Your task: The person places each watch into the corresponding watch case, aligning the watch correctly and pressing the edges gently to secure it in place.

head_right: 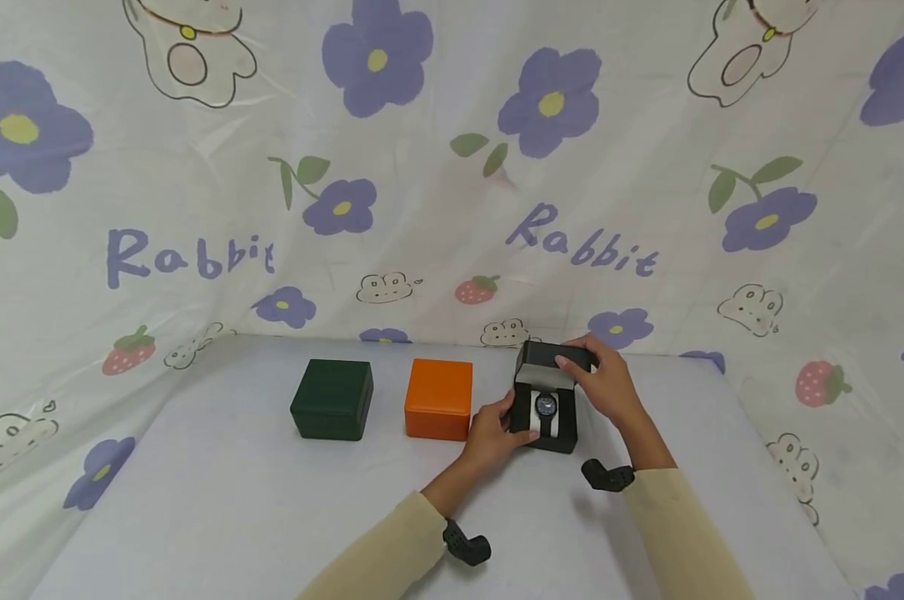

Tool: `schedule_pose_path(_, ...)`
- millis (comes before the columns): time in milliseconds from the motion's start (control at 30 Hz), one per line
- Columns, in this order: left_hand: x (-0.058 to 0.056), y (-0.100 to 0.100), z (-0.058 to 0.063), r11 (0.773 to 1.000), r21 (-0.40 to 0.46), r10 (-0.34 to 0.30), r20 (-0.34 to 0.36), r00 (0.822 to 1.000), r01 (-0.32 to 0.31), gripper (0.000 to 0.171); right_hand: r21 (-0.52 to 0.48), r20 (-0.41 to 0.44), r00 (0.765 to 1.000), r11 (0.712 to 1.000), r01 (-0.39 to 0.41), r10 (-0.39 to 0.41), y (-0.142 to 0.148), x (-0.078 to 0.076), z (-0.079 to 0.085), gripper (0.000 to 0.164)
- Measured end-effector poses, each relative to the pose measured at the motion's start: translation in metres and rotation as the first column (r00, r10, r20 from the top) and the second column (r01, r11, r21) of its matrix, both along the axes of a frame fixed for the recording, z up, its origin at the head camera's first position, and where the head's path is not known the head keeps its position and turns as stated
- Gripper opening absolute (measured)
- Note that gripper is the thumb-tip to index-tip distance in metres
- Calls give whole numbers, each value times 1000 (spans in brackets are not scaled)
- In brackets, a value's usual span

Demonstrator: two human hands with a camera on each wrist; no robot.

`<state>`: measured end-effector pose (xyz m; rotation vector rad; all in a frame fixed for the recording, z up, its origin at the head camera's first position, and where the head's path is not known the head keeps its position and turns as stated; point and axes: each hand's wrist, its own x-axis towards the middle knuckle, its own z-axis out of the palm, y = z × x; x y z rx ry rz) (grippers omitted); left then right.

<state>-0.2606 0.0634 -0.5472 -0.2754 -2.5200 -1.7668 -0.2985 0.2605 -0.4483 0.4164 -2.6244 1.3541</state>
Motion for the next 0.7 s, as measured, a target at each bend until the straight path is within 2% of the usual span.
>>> schedule_pose_path(467, -5, 0, -5, 999, 28, 16, 41, 999, -17, 85, -91, -28, 999, 996, 13, -16, -2, 22, -23, 38)
schedule_pose_path(700, -3, 0, -4, 999, 32, 6, 24, 1000, -7, 83, -106, -61, 997, 994, 38, -45, -3, 32, -32, 39)
